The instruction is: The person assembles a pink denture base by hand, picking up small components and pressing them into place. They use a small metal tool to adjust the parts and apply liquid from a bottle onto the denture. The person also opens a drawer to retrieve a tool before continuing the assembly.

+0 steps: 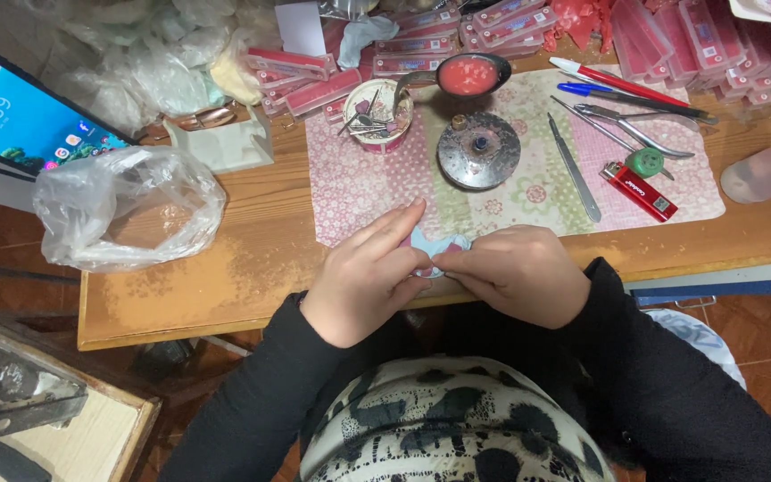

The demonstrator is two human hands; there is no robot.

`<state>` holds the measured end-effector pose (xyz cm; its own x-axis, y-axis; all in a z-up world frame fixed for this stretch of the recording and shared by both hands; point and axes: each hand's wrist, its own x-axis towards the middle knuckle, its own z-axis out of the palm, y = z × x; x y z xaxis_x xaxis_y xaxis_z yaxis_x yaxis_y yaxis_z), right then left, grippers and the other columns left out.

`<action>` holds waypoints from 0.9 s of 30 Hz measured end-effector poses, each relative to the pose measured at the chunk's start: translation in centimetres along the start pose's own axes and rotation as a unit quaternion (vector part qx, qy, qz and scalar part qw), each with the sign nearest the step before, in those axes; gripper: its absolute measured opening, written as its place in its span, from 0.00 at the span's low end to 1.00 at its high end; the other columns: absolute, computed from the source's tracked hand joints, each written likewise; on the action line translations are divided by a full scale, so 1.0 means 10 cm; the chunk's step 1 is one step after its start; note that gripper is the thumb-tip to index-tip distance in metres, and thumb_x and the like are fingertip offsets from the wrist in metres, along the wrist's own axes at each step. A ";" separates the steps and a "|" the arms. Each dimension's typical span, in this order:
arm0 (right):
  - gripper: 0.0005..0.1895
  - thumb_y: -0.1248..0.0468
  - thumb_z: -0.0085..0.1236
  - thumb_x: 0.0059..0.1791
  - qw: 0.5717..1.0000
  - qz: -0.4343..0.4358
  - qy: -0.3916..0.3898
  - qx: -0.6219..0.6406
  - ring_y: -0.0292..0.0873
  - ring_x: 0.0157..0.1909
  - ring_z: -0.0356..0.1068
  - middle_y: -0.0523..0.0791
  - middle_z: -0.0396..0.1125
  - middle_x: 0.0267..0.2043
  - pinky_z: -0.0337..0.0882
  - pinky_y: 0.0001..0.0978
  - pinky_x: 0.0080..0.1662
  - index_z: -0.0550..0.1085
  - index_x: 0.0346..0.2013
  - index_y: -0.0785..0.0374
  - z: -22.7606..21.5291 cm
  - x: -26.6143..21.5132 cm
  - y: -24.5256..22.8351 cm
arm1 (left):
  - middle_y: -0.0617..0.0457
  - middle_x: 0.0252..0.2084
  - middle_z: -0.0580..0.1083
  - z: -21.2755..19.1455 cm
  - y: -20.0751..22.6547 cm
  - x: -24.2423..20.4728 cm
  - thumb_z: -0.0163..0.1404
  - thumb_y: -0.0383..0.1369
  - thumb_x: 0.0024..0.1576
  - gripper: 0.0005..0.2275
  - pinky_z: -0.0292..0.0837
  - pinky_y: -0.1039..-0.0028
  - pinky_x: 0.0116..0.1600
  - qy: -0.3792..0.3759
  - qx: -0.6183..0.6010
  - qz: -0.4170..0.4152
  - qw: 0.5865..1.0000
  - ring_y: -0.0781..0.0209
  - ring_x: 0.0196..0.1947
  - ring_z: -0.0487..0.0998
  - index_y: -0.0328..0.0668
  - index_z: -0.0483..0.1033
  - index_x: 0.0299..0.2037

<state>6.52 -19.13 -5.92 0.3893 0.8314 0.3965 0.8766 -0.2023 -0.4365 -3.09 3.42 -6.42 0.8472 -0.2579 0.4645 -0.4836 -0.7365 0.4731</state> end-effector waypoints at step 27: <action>0.07 0.63 0.65 0.46 0.999 -0.029 0.022 -0.031 0.46 0.29 0.72 0.43 0.69 0.25 0.69 0.40 0.32 0.78 0.37 0.57 0.03 0.00 -0.04 | 0.44 0.64 0.71 0.04 0.00 -0.06 0.63 0.32 0.53 0.09 0.75 0.61 0.58 0.002 0.047 0.030 0.998 0.40 0.59 0.75 0.44 0.76 0.40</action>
<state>6.03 -18.88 -6.02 0.3478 0.8196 0.4552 0.9137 -0.1873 -0.3608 -3.48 3.29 -6.97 0.8167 -0.3013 0.4922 -0.5103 -0.7753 0.3721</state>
